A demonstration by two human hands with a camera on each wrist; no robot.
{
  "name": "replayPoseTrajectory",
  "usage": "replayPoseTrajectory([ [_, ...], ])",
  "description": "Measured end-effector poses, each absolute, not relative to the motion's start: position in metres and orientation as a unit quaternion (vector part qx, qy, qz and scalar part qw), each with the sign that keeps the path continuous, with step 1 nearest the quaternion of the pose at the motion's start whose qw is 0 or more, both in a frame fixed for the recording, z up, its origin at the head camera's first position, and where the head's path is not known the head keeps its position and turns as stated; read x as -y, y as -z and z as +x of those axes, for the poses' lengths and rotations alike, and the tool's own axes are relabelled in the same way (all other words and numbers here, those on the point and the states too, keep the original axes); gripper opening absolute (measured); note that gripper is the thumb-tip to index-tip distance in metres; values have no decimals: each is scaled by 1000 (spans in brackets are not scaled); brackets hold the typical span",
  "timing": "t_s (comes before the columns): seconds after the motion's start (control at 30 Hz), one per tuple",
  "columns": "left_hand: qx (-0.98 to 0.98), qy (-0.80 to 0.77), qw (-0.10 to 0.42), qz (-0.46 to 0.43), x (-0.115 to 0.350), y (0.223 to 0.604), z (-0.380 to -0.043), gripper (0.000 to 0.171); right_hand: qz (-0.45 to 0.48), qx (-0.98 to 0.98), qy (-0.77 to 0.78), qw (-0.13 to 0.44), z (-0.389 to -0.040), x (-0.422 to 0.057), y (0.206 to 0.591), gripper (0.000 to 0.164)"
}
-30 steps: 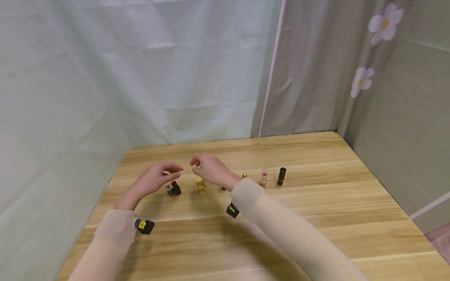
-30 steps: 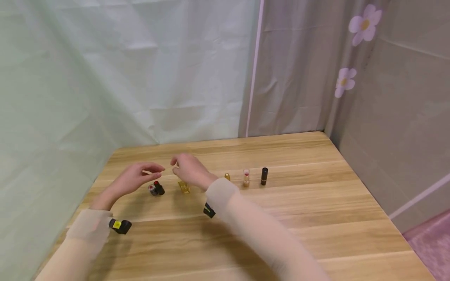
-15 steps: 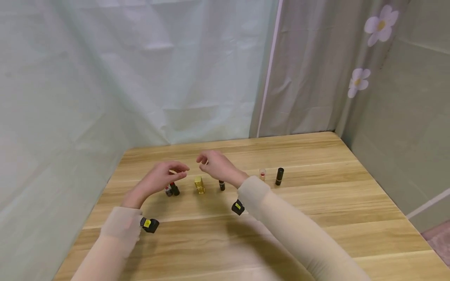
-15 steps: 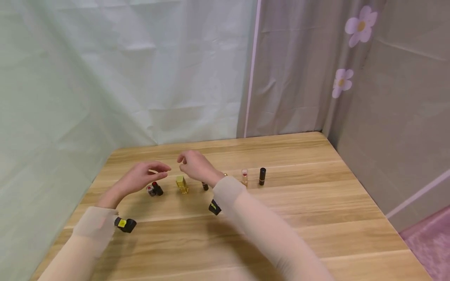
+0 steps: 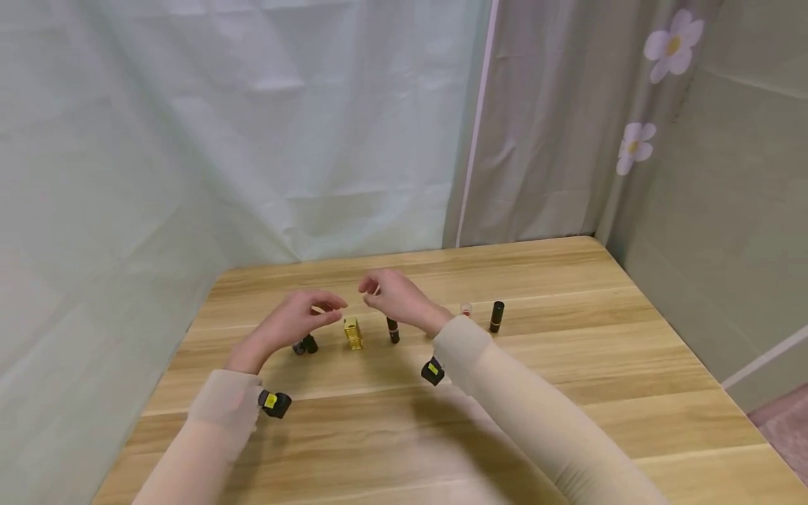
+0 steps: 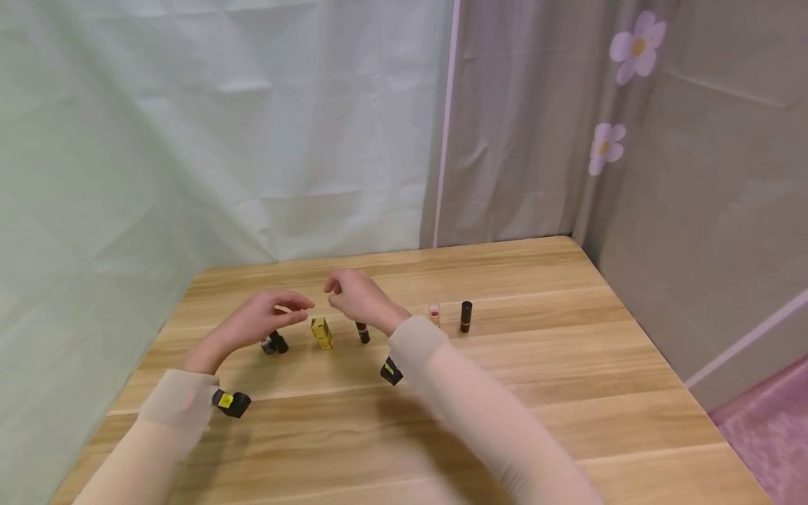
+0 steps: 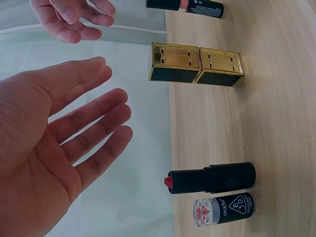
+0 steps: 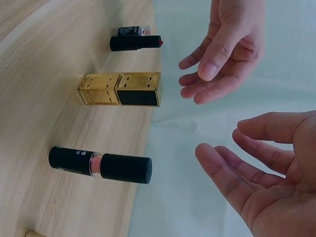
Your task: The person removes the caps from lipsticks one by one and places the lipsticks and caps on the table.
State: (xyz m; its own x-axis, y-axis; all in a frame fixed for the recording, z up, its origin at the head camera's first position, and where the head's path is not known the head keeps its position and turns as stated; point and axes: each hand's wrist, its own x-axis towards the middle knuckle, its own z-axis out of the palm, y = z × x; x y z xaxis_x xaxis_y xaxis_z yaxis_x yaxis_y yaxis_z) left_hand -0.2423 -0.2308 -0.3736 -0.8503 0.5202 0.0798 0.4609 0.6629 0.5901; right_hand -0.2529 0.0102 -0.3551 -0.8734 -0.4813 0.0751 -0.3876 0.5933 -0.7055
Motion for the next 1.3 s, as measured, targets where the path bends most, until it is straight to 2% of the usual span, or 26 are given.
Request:
replayPoseTrajectory([
  [0.27, -910, -308, 48, 272, 228, 378, -245, 27, -245, -890, 381, 61, -255, -13, 355, 13],
  [1.03, -911, -277, 100, 290, 214, 388, -246, 32, -267, -875, 397, 72, -253, -22, 358, 14],
  [1.3, -915, -261, 103, 289, 215, 389, -244, 33, -267, -872, 403, 77, -250, -23, 359, 14],
])
